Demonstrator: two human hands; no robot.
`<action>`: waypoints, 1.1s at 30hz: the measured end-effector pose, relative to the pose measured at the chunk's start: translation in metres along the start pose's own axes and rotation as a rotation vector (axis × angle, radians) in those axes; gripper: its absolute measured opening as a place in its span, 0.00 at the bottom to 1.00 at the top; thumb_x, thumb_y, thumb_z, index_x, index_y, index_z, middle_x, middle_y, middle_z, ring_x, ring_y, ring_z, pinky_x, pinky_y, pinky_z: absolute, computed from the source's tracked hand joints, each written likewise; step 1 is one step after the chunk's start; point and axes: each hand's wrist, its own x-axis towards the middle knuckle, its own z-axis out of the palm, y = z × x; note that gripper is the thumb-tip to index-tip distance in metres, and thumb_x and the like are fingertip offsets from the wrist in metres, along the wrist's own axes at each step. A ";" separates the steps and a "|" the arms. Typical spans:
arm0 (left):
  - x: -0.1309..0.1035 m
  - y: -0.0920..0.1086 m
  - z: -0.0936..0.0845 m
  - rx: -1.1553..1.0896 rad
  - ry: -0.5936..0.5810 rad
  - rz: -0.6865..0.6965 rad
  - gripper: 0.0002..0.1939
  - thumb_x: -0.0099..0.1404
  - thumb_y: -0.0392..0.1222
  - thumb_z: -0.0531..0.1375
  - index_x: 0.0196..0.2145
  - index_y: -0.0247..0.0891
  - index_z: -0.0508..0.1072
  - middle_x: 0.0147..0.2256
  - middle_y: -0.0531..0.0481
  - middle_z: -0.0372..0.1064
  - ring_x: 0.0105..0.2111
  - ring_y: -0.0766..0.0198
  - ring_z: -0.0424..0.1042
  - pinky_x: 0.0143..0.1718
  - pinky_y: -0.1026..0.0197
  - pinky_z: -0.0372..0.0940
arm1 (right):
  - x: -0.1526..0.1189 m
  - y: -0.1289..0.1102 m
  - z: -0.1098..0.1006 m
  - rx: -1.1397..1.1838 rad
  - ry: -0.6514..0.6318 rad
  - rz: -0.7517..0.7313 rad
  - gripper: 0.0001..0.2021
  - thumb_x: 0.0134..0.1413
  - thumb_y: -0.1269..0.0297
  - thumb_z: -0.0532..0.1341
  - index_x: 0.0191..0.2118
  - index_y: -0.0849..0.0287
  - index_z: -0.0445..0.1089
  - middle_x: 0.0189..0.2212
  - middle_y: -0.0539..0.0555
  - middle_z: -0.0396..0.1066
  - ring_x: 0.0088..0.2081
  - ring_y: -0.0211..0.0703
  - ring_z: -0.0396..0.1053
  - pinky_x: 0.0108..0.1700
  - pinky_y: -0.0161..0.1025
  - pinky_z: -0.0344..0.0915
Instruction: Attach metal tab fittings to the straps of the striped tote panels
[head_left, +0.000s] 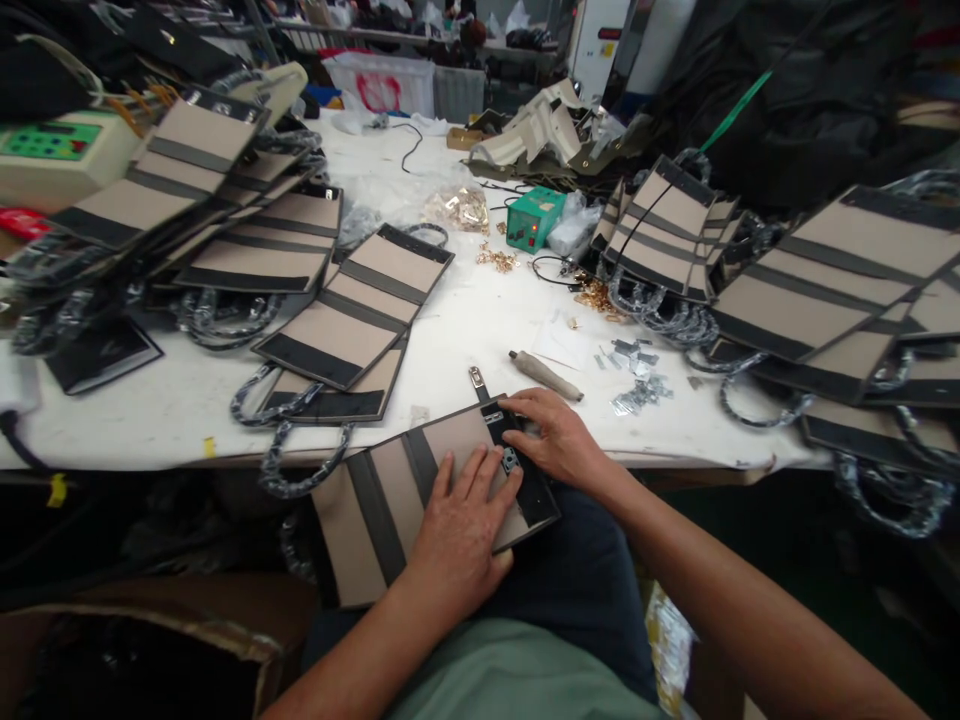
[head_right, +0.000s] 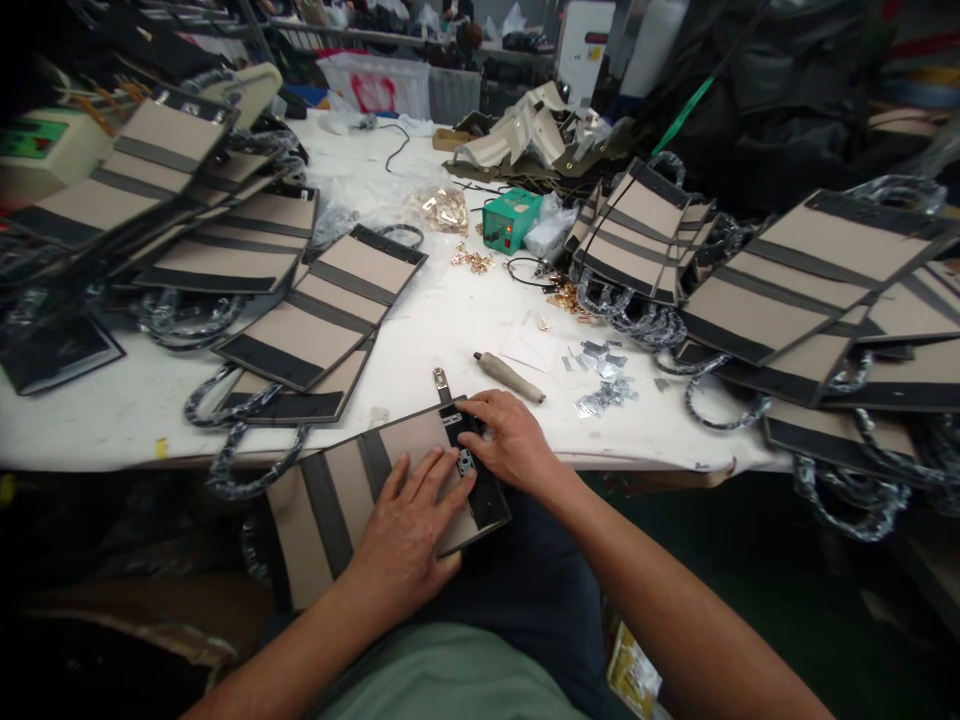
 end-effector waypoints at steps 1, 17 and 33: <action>0.000 0.000 0.000 -0.006 0.001 0.002 0.46 0.57 0.54 0.67 0.69 0.46 0.57 0.72 0.40 0.47 0.72 0.46 0.43 0.71 0.36 0.32 | -0.005 0.000 -0.001 -0.017 -0.008 -0.004 0.19 0.55 0.66 0.68 0.53 0.51 0.76 0.51 0.57 0.74 0.52 0.51 0.71 0.56 0.49 0.66; -0.011 -0.006 0.021 -0.054 0.133 0.026 0.46 0.58 0.54 0.68 0.70 0.43 0.57 0.72 0.46 0.47 0.72 0.48 0.45 0.73 0.41 0.29 | -0.021 -0.012 -0.006 -0.126 -0.046 0.053 0.17 0.54 0.69 0.67 0.51 0.50 0.75 0.49 0.54 0.76 0.52 0.52 0.71 0.57 0.51 0.62; -0.004 -0.002 0.009 0.027 0.049 0.045 0.47 0.56 0.54 0.68 0.69 0.41 0.58 0.72 0.41 0.48 0.72 0.45 0.44 0.72 0.36 0.32 | -0.021 -0.012 -0.007 -0.123 -0.056 0.113 0.20 0.50 0.70 0.68 0.50 0.49 0.75 0.49 0.54 0.76 0.53 0.53 0.70 0.59 0.53 0.61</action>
